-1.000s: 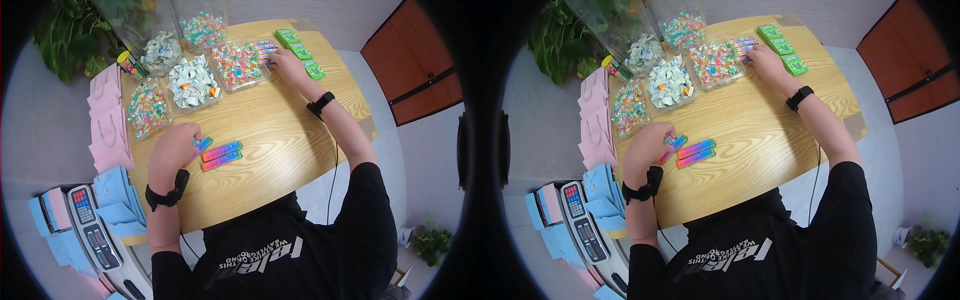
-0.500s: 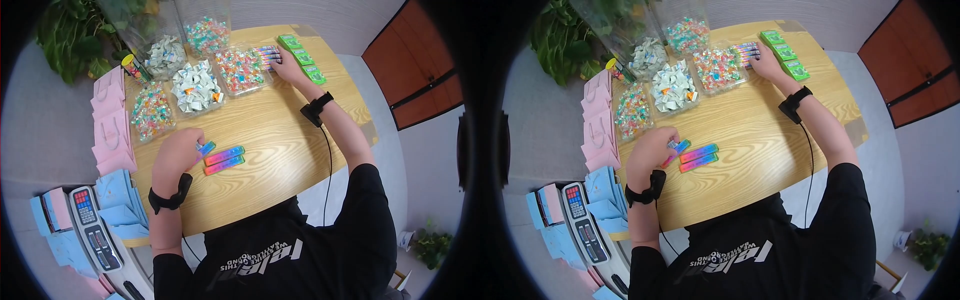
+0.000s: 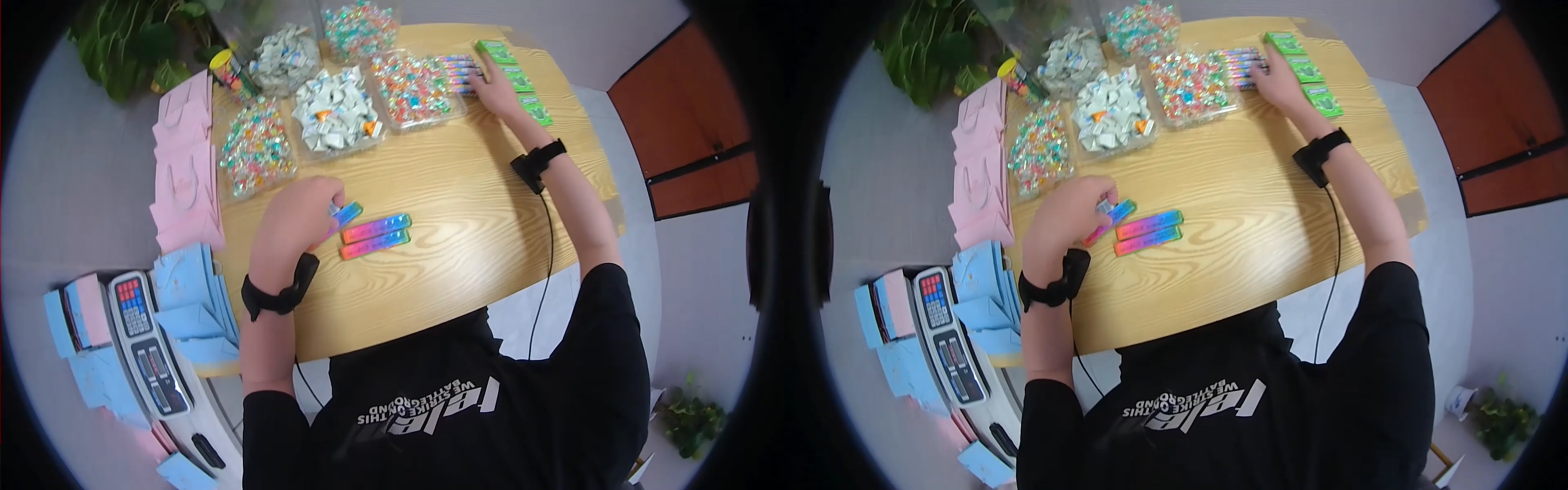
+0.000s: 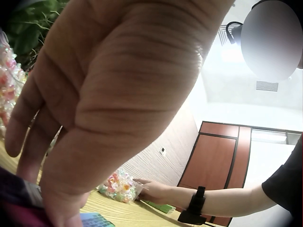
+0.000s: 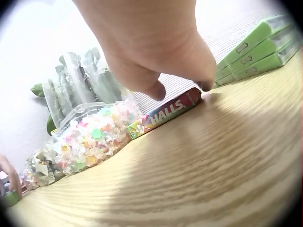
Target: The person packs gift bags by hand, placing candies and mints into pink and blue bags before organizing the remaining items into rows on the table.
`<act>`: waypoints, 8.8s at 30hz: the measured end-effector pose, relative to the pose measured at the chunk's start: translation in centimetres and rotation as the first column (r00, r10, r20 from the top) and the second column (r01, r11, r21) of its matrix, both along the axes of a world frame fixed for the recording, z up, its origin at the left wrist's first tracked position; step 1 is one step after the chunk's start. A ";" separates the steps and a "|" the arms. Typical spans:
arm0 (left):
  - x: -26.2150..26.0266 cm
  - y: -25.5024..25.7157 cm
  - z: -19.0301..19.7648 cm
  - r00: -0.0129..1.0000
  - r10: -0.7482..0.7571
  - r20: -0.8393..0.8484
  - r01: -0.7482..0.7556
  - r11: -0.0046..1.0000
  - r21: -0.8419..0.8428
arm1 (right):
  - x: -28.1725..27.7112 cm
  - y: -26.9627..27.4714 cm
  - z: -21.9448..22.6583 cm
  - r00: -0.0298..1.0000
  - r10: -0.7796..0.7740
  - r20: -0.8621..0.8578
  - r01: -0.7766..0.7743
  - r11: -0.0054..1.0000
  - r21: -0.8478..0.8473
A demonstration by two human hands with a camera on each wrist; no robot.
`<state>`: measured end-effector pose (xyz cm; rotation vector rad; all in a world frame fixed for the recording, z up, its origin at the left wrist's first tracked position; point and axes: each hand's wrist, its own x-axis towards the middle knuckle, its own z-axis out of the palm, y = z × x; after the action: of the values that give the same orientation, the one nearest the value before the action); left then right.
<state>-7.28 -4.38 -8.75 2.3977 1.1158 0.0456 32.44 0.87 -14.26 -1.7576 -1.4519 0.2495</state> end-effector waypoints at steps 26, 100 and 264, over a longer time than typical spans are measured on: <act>-1.2 0.8 0.1 0.998 0.055 -0.016 -0.054 0.997 0.063 | -15.7 -9.5 2.4 0.525 0.803 0.283 -0.760 0.591 -0.269; 1.7 1.2 -0.8 0.990 -0.016 0.143 0.016 1.000 -0.001 | -7.3 -8.5 5.1 0.790 0.259 0.556 -0.384 0.915 0.120; 3.6 0.2 -1.8 0.974 -0.130 0.187 0.116 0.990 0.086 | -7.7 -13.6 4.2 0.724 0.595 0.350 -0.493 0.800 -0.341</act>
<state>-3.72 -4.22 -10.51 2.4622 0.8896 0.2754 24.72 -12.72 -10.05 -1.5662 -2.3674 0.3462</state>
